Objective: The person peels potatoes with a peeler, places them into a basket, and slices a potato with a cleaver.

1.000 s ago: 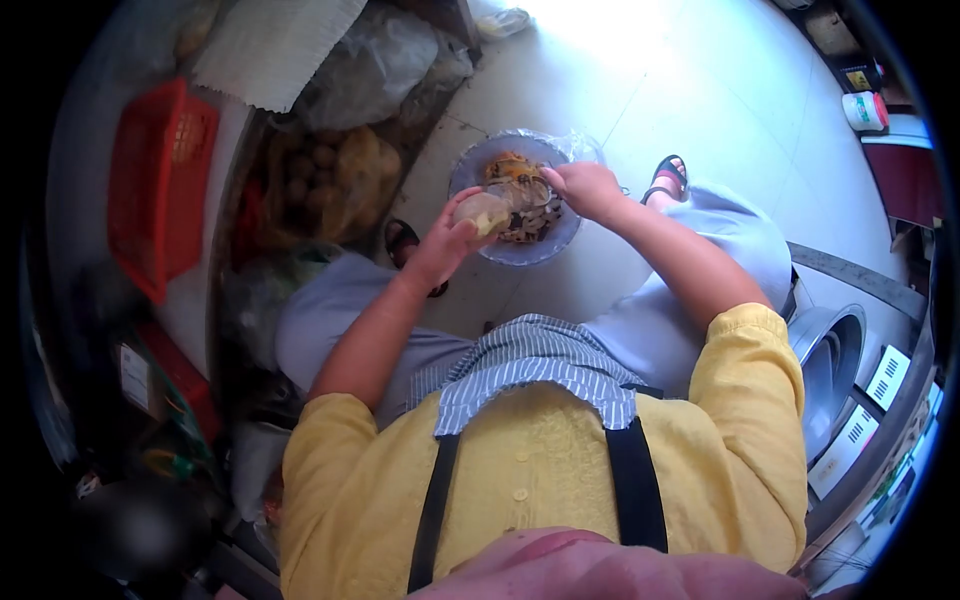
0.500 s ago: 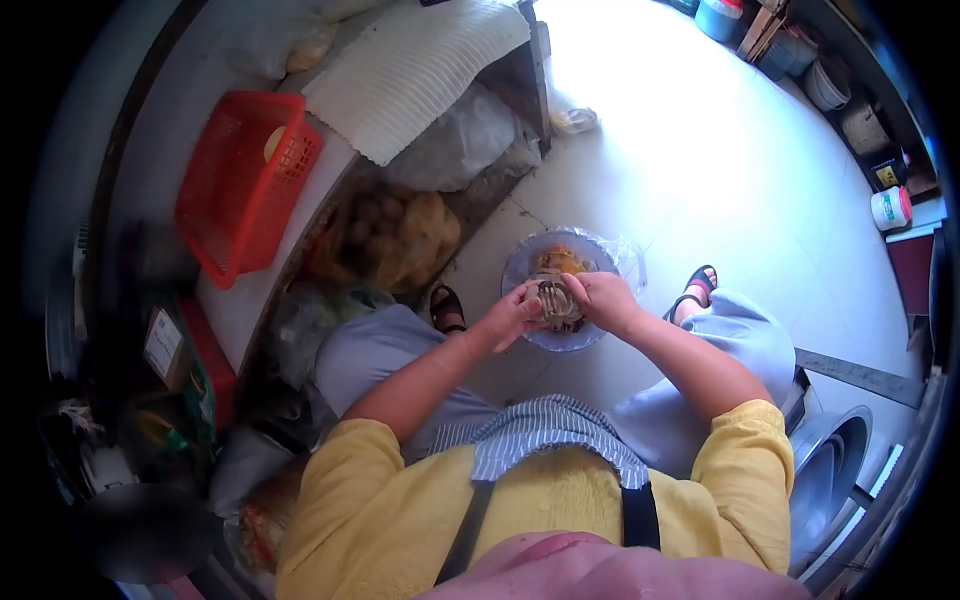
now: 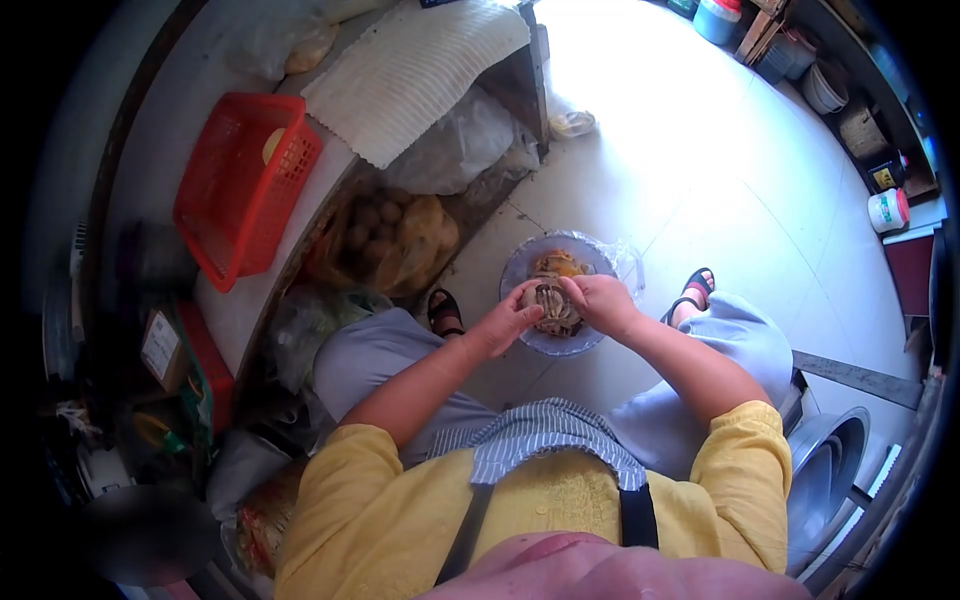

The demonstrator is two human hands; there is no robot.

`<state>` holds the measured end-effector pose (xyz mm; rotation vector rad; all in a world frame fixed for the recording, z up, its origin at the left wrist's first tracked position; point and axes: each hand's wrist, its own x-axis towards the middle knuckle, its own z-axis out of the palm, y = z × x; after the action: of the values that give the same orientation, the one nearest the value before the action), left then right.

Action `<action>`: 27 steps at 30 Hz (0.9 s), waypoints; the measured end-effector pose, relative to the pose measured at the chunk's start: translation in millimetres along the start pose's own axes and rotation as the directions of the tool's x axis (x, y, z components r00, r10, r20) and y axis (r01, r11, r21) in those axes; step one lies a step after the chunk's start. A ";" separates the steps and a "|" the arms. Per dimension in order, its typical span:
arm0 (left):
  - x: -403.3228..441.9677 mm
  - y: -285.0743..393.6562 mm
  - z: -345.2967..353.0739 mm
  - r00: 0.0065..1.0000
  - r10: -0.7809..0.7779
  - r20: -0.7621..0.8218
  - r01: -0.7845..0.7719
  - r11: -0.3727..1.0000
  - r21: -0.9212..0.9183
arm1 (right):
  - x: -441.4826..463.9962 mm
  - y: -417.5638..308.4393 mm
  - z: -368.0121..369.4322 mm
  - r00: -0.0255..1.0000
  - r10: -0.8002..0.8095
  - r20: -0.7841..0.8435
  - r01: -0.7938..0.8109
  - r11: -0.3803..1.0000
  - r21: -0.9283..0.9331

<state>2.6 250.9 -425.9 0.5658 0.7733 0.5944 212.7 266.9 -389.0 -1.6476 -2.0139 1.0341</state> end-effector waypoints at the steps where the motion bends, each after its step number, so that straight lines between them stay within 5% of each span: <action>1: -0.1 -0.7 -0.7 1.000 -0.002 -0.001 0.002 1.000 -0.002 | -0.6 -0.6 0.8 1.000 -0.011 -0.005 0.011 1.000 0.002; 19: -8.1 -4.8 -2.4 0.999 0.022 -0.047 -0.019 0.997 0.071 | 1.2 19.0 7.3 0.995 -0.093 -0.024 0.094 0.991 0.094; 25: -13.7 26.1 7.1 0.994 0.076 0.075 -0.079 0.996 0.036 | 7.9 78.5 6.0 0.946 0.298 0.126 -0.297 0.955 -0.026; 27: -12.5 21.2 6.4 0.998 0.059 0.034 -0.060 0.998 0.018 | 6.1 69.7 6.3 0.964 0.248 0.098 -0.247 0.969 -0.027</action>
<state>-5.6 255.8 -402.3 0.6170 0.7334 0.6316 255.5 275.1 -444.0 -1.9289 -1.9137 1.2119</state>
